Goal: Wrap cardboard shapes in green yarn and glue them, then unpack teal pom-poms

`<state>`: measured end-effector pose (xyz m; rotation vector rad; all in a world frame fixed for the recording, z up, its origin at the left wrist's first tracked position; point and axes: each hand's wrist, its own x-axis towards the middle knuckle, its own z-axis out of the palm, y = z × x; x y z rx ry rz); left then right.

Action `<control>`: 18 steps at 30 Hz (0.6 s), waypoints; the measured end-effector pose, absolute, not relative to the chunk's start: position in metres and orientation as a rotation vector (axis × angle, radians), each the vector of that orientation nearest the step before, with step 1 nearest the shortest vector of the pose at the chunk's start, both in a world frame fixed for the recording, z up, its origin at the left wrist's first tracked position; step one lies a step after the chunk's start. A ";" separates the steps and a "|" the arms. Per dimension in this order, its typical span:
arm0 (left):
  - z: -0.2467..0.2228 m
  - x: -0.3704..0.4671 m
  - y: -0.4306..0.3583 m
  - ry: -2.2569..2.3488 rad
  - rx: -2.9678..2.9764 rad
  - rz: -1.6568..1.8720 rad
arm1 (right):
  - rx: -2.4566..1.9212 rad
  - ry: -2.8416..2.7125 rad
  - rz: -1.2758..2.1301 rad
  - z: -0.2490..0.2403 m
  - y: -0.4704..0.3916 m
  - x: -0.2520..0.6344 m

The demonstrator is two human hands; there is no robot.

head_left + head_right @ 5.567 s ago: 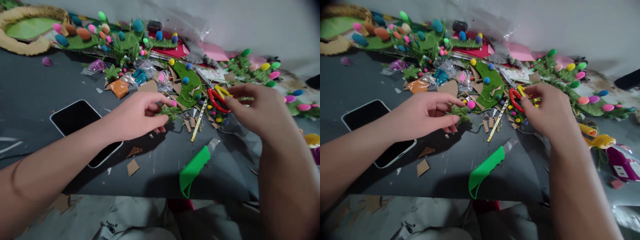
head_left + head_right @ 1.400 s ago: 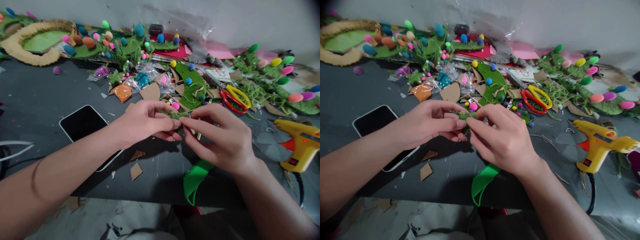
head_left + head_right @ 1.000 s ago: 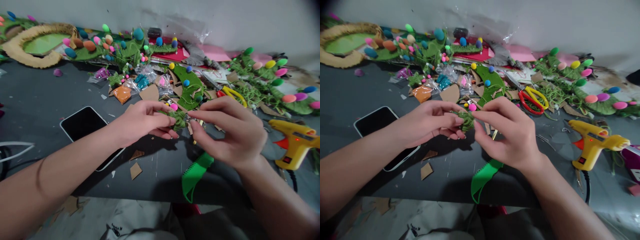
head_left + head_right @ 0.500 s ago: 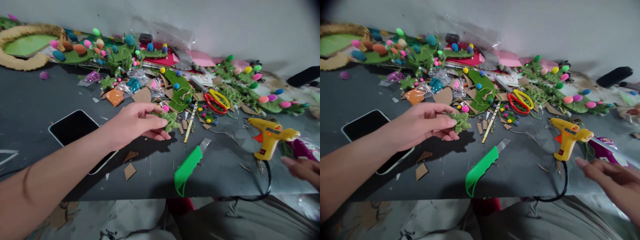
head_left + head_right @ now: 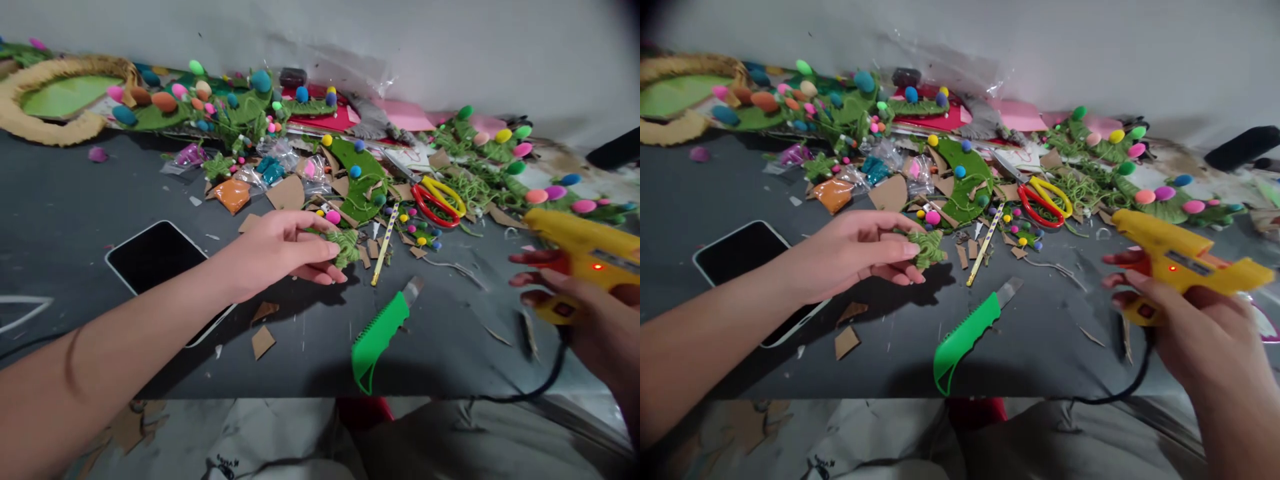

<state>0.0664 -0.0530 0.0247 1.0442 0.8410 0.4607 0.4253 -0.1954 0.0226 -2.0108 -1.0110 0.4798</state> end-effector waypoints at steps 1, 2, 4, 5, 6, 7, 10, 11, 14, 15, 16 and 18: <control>0.024 0.067 -0.054 0.836 1.040 0.462 | -1.881 -0.906 0.628 0.023 -0.197 0.416; 0.024 0.067 -0.055 0.835 1.035 0.464 | -1.808 -0.876 0.729 0.023 -0.197 0.405; 0.023 0.068 -0.057 0.842 1.025 0.462 | -1.786 -0.967 0.804 0.023 -0.199 0.383; 0.023 0.069 -0.057 0.846 1.023 0.453 | -1.827 -1.063 0.833 0.023 -0.200 0.374; 0.023 0.069 -0.058 0.847 1.023 0.441 | -1.866 -1.164 0.834 0.022 -0.200 0.365; 0.023 0.070 -0.059 0.845 1.025 0.428 | -1.893 -1.272 0.832 0.022 -0.201 0.357; 0.023 0.071 -0.061 0.829 1.027 0.407 | -1.830 -1.570 0.800 0.020 -0.199 0.340; 0.023 0.071 -0.061 0.824 1.027 0.404 | -1.777 -1.645 0.808 0.020 -0.198 0.336; 0.023 0.071 -0.062 0.817 1.029 0.400 | -1.676 -1.769 0.841 0.022 -0.192 0.327; 0.023 0.071 -0.063 0.818 1.029 0.399 | -1.665 -1.779 0.843 0.022 -0.189 0.325; 0.023 0.071 -0.063 0.821 1.030 0.398 | -1.657 -1.785 0.836 0.022 -0.187 0.323; 0.023 0.071 -0.063 0.831 1.030 0.400 | -1.639 -1.801 0.818 0.021 -0.184 0.321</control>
